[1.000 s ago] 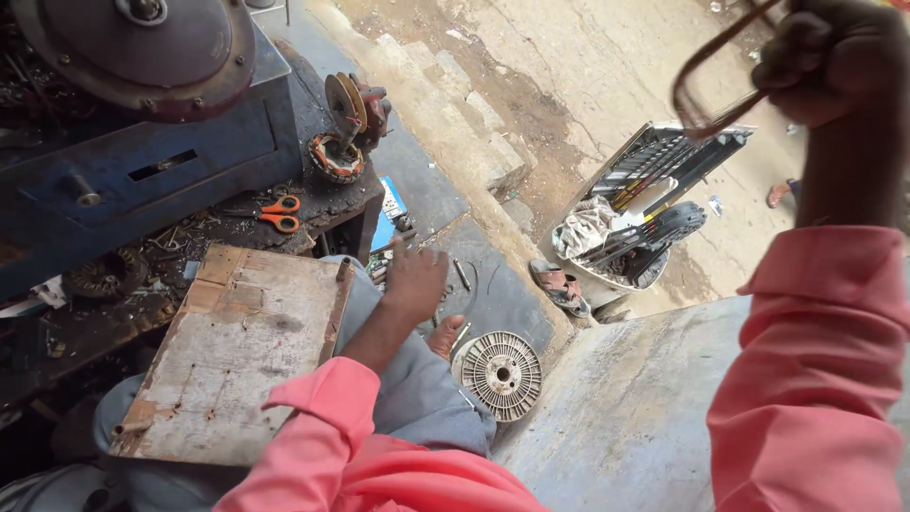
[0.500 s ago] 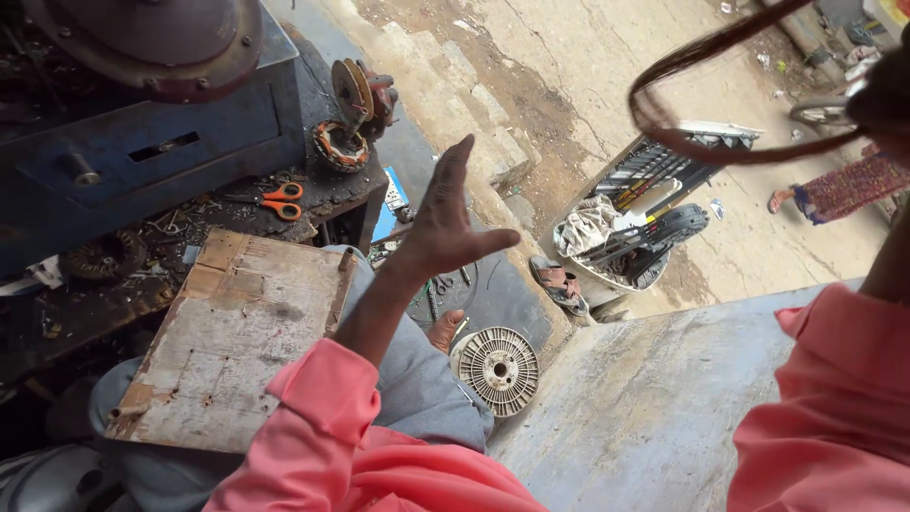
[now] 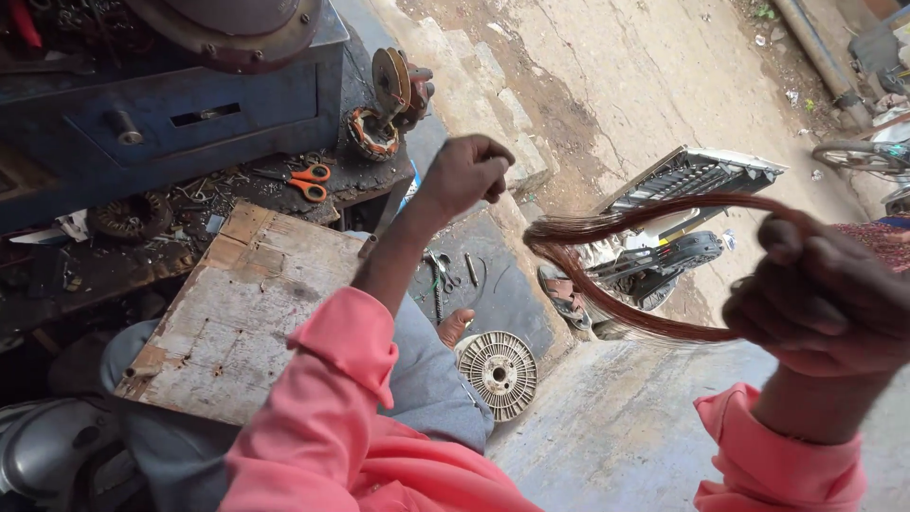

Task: The recorder is winding and preparing copper coils for a fan motor.

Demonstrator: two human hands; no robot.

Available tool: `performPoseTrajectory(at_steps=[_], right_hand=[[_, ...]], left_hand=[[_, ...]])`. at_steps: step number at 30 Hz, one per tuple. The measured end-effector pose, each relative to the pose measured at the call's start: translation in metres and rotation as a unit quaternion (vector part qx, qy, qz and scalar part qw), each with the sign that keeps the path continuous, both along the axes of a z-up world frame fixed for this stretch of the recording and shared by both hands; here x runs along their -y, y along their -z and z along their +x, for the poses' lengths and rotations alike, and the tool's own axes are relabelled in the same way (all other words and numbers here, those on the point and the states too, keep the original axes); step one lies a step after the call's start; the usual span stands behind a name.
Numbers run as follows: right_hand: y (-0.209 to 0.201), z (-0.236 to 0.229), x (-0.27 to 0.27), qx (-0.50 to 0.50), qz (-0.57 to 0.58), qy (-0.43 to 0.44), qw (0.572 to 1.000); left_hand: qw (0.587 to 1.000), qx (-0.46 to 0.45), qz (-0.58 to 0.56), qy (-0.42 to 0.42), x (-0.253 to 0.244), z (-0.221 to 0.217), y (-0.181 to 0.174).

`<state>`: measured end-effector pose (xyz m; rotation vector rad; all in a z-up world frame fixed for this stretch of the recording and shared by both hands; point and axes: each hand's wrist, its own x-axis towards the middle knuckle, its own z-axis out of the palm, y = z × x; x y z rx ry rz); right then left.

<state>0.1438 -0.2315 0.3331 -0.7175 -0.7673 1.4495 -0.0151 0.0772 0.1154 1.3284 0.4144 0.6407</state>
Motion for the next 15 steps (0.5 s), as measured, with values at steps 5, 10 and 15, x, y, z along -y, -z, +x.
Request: performPoseTrajectory(at_steps=[5, 10, 15], right_hand=[[0.078, 0.002, -0.029, 0.04, -0.088, -0.021, 0.995], [0.129, 0.016, -0.068, 0.028, -0.183, 0.082, 0.979], [0.149, 0.14, -0.062, -0.027, -0.121, 0.2, 0.972]], left_hand=[[0.993, 0.012, 0.028, 0.116, -0.011, -0.049, -0.14], [0.946, 0.216, 0.023, 0.242, 0.031, -0.113, -0.199], [0.894, 0.178, 0.02, 0.41, 0.061, -0.157, -0.122]])
